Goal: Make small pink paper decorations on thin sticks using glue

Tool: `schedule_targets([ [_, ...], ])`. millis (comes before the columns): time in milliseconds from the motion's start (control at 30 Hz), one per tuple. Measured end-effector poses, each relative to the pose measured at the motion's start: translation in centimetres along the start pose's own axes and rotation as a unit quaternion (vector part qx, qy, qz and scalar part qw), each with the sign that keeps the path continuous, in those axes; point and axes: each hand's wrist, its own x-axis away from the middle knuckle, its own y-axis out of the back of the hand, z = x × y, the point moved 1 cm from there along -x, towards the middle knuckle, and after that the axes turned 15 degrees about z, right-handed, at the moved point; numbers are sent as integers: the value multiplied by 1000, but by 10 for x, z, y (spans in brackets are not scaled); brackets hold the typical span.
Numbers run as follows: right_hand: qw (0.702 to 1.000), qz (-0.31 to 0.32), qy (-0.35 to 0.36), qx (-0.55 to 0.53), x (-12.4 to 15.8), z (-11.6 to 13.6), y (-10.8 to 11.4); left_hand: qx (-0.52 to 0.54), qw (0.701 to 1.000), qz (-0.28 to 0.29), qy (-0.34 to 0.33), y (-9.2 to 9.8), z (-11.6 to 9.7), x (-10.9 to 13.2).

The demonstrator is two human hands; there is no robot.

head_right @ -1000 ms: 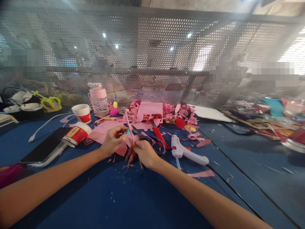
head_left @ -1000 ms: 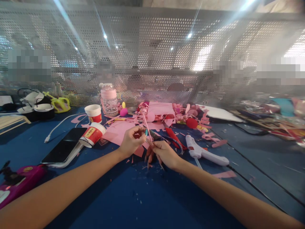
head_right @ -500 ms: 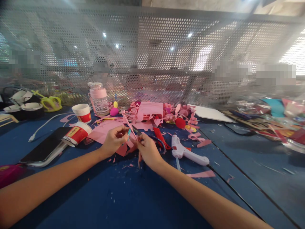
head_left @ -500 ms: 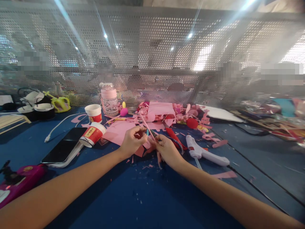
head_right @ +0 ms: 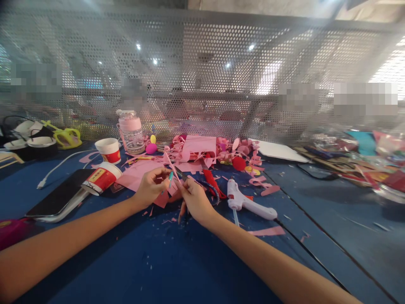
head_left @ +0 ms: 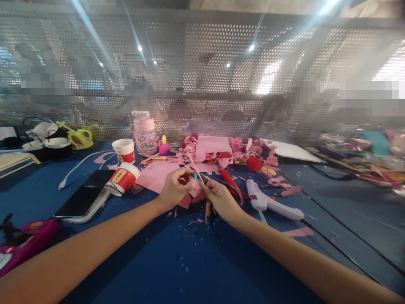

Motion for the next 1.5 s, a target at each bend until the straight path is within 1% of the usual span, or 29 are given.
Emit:
schedule_targets([
  [367, 1000, 12, -7, -2, 0, 0, 0, 9, 1000, 7, -4, 0, -1, 0],
  [667, 999, 35, 4, -19, -1, -4, 0, 7, 1000, 6, 4, -1, -1, 0],
  [933, 999, 39, 0, -4, -1, -3, 0, 6, 1000, 9, 4, -1, -1, -1],
  [1033, 999, 35, -2, 6, -1, -2, 0, -21, 1000, 7, 0, -1, -3, 0],
  [1100, 999, 30, -5, 12, 0, -2, -1, -79, 997, -4, -16, -1, -5, 2],
  [1167, 999, 25, -4, 21, 1, -2, -1, -167, 985, -17, -44, -2, -8, 5],
  [1267, 998, 1, 4, 59, 3, -2, -3, -294, 951, -34, -84, -4, -9, 9],
  [1400, 993, -37, 8, 111, 5, 0, -3, -412, 904, -37, -107, -7, -7, 12],
  [1500, 994, -34, -4, 103, 6, 1, -4, -481, 867, -27, -128, -9, -7, 14],
])
